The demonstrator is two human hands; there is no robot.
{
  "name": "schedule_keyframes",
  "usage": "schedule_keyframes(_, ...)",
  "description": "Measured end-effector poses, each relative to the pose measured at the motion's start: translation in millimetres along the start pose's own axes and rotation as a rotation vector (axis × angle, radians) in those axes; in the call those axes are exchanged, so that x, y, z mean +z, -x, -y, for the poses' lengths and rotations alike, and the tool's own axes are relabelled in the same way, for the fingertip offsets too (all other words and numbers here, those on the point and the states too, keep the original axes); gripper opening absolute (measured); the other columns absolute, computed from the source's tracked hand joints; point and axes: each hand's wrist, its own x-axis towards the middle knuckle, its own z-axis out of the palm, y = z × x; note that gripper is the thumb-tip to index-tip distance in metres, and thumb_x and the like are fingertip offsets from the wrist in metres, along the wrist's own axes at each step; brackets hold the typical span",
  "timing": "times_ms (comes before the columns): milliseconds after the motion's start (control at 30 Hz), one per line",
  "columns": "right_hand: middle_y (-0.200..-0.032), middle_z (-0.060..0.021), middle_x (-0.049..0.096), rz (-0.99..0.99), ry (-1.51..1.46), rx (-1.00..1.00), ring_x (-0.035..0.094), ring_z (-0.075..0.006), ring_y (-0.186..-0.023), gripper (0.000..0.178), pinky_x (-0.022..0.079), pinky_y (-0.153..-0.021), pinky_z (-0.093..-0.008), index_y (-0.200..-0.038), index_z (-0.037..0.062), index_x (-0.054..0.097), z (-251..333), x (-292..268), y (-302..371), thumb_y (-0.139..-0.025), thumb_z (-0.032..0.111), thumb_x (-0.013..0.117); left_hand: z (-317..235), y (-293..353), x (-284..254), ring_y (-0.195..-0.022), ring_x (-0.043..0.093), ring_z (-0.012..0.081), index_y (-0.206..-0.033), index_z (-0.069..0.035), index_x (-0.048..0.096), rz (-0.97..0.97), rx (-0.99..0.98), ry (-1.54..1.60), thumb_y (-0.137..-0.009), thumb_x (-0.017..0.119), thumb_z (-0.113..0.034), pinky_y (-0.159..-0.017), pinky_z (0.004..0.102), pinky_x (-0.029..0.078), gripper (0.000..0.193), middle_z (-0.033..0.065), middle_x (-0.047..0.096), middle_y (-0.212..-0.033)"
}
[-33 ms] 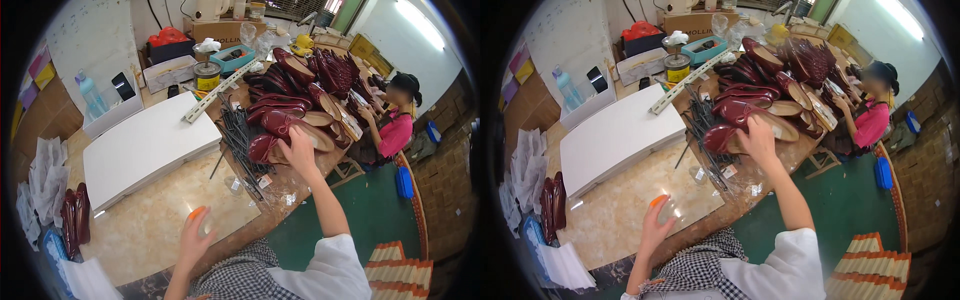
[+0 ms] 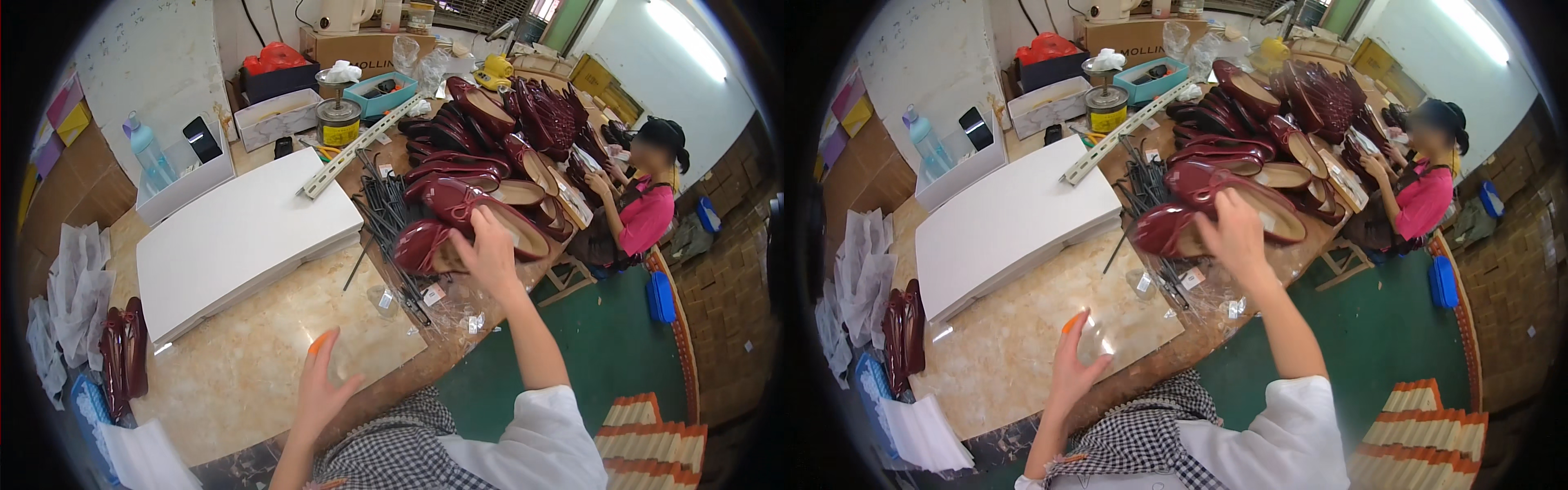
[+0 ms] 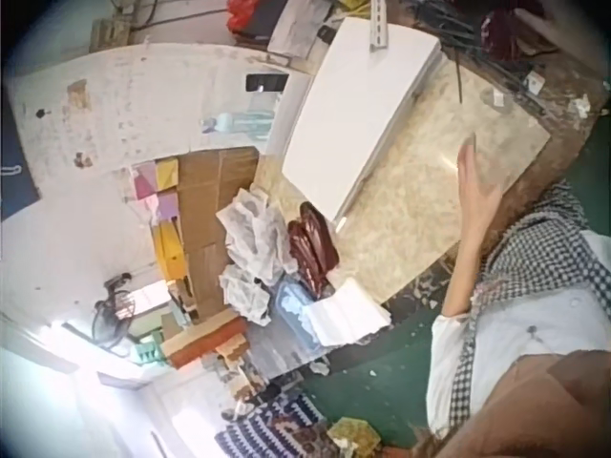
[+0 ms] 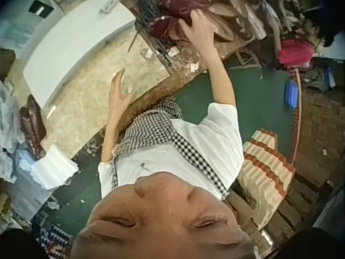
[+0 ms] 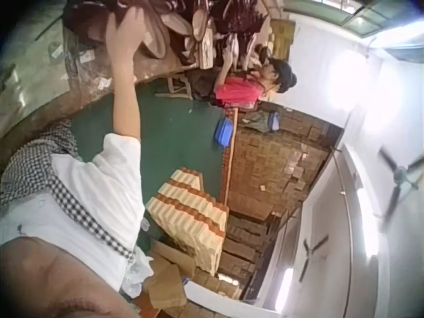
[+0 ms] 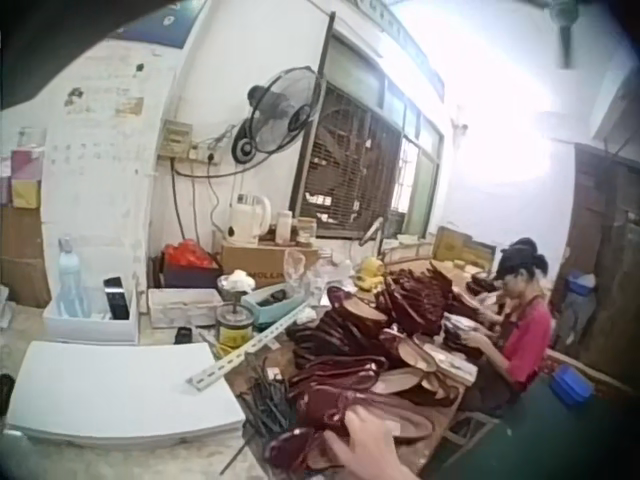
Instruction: The person cleans a pair of maroon patent leather shoes using a white cloth and a metal tool. They wipe the exterior and interior of the shoes, then use the metal tool to adjust the insole or insert a tag. The person repeats this process for multiple pairs of shoes on a cluttered workbench.
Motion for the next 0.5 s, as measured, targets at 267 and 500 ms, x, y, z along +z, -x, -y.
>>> schedule_keyframes(267,-0.110,-0.0195,0.059,0.383,-0.615,0.043,0.061,-0.0389,-0.095,0.036,0.051,-0.079,-0.0452,-0.117,0.0050,0.055,160.7,57.3,70.0,-0.083,0.011,0.065,-16.0,14.6,6.7,-0.127,0.044,0.0239,-0.143,0.002,0.033,-0.367,-0.085,0.351,-0.074,0.073,-0.009,-0.105,0.0349,0.036,0.080,0.0170,0.045,-0.138)
schedule_keyframes(500,-0.104,-0.0147,0.066,0.506,-0.397,0.026,0.063,-0.0290,-0.098,0.027,0.050,-0.085,-0.0387,-0.110,0.0079,0.067,64.3,95.6,45.0,-0.086,0.020,0.063,108.4,130.3,-129.4,-0.114,0.050,0.0242,-0.136,0.002,0.042,-0.880,-0.682,0.427,-0.088,0.053,-0.027,-0.097,0.0348,0.041,0.057,0.0154,0.050,-0.128)
